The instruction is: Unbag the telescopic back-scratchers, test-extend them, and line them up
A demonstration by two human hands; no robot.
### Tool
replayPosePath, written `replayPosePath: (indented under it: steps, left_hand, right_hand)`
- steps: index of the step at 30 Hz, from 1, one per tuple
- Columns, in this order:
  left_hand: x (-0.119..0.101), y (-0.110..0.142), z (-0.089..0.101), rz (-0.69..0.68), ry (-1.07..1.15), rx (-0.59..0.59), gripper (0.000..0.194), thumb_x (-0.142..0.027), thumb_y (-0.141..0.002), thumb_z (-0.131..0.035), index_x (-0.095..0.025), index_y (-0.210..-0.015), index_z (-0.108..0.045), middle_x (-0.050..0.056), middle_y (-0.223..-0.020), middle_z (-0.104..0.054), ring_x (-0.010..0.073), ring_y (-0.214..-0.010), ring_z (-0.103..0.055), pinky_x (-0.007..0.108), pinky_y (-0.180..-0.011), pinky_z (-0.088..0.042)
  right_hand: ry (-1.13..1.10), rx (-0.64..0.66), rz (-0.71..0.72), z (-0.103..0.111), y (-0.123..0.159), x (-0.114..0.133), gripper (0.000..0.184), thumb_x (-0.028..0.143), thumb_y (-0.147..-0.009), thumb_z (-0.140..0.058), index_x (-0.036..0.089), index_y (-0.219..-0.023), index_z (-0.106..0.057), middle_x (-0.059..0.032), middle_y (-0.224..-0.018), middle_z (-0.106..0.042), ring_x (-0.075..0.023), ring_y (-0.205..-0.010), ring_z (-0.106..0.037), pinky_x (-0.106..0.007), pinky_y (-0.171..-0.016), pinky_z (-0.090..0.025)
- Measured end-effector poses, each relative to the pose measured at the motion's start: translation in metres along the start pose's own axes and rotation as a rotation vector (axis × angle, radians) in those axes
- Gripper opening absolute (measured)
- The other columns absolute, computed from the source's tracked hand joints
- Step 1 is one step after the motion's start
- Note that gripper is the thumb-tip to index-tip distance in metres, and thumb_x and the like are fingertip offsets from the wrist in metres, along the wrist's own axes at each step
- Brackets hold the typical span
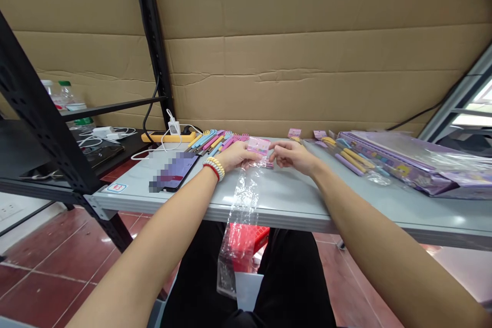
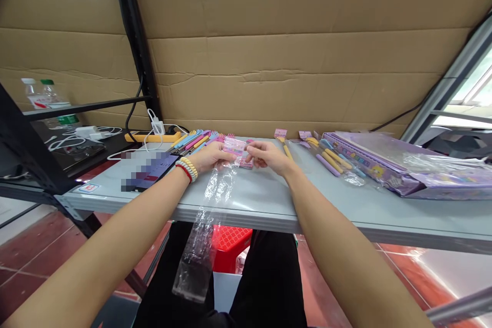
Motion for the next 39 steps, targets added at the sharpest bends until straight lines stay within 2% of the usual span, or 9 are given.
replayPosePath:
  steps: [4,9,13,17,20,25,31,35,39]
  left_hand:
    - [0.0,0.0,-0.006,0.011,-0.062,0.093,0.019,-0.025,-0.067,-0.075,-0.013,-0.067,-0.06,0.001,-0.053,-0.057,0.0074,-0.039,-0.047,0.021,-0.038,-0.034]
    - [-0.008,0.0,-0.001,-0.032,-0.171,-0.042,0.027,-0.024,-0.081,-0.061,-0.014,-0.058,-0.05,-0.002,-0.049,-0.052,0.0076,-0.041,-0.051,0.02,-0.039,-0.035]
    - [-0.013,0.001,0.003,-0.023,-0.23,-0.139,0.026,-0.013,-0.082,-0.055,-0.014,-0.057,-0.048,-0.005,-0.048,-0.047,0.0061,-0.04,-0.048,0.02,-0.04,-0.035]
    - [-0.013,0.0,0.004,-0.036,-0.251,-0.105,0.024,-0.017,-0.082,-0.057,-0.013,-0.059,-0.051,-0.004,-0.048,-0.049,0.0068,-0.041,-0.048,0.021,-0.04,-0.036]
    - [-0.011,-0.002,0.003,-0.034,-0.279,-0.074,0.028,-0.021,-0.086,-0.05,-0.014,-0.059,-0.05,-0.003,-0.045,-0.049,0.0072,-0.039,-0.046,0.021,-0.04,-0.034]
    - [-0.005,-0.005,0.005,-0.057,-0.33,-0.054,0.029,-0.022,-0.086,-0.049,-0.015,-0.058,-0.049,-0.003,-0.045,-0.048,0.0071,-0.039,-0.045,0.022,-0.042,-0.033]
    - [-0.005,-0.004,0.005,-0.111,-0.366,-0.034,0.03,-0.026,-0.085,-0.049,-0.015,-0.057,-0.048,-0.004,-0.046,-0.046,0.0068,-0.041,-0.043,0.022,-0.043,-0.03]
    - [-0.006,-0.001,0.004,-0.111,-0.336,-0.044,0.033,-0.033,-0.084,-0.05,-0.016,-0.056,-0.047,-0.003,-0.047,-0.046,0.0071,-0.041,-0.041,0.022,-0.044,-0.029]
    - [-0.005,0.001,0.006,-0.088,-0.379,-0.076,0.034,-0.037,-0.082,-0.051,-0.016,-0.055,-0.047,-0.003,-0.047,-0.047,0.0075,-0.042,-0.041,0.023,-0.044,-0.029]
  right_hand:
    - [0.039,-0.13,0.095,-0.015,-0.005,0.005,0.047,0.047,-0.055,-0.079,0.015,-0.082,-0.057,0.0036,-0.054,-0.054,-0.007,-0.045,-0.044,-0.022,-0.044,-0.031]
    - [0.205,-0.275,0.144,-0.011,-0.006,0.005,0.057,0.048,-0.058,-0.077,0.017,-0.099,-0.053,0.0063,-0.051,-0.052,-0.0084,-0.044,-0.041,-0.023,-0.044,-0.03]
    - [0.412,-0.316,0.305,-0.011,-0.007,0.003,0.054,0.047,-0.062,-0.075,0.018,-0.102,-0.053,0.0021,-0.065,-0.058,-0.0095,-0.048,-0.045,-0.024,-0.047,-0.034]
    - [0.584,-0.389,0.415,-0.014,-0.007,0.003,0.051,0.045,-0.064,-0.074,0.019,-0.103,-0.055,-0.0016,-0.08,-0.06,-0.0086,-0.051,-0.044,-0.025,-0.049,-0.036]
    - [0.643,-0.418,0.449,-0.014,-0.007,0.005,0.045,0.046,-0.066,-0.072,0.018,-0.098,-0.058,-0.0038,-0.084,-0.062,-0.0087,-0.051,-0.044,-0.025,-0.05,-0.037]
    - [0.731,-0.44,0.453,-0.013,-0.006,0.007,0.037,0.045,-0.067,-0.07,0.016,-0.088,-0.064,-0.0034,-0.069,-0.063,-0.0116,-0.052,-0.046,-0.026,-0.051,-0.038]
    - [0.712,-0.474,0.438,-0.013,-0.005,0.009,0.023,0.039,-0.079,-0.055,0.018,-0.08,-0.066,-0.0051,-0.071,-0.067,-0.0141,-0.056,-0.054,-0.027,-0.055,-0.041]
    - [0.605,-0.508,0.367,-0.011,-0.007,0.007,0.024,0.039,-0.08,-0.051,0.018,-0.086,-0.062,-0.0036,-0.064,-0.065,-0.0156,-0.057,-0.057,-0.027,-0.056,-0.042]
    - [0.523,-0.498,0.284,-0.009,-0.008,0.002,0.024,0.041,-0.08,-0.051,0.02,-0.091,-0.054,0.0019,-0.051,-0.058,-0.0133,-0.044,-0.049,-0.025,-0.048,-0.036]
Point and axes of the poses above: each hand's wrist, its own y-axis away from the middle knuckle, its own z-axis out of the back of the hand, x = y × z, the point moved 3 cm from there along -y, towards the middle knuckle
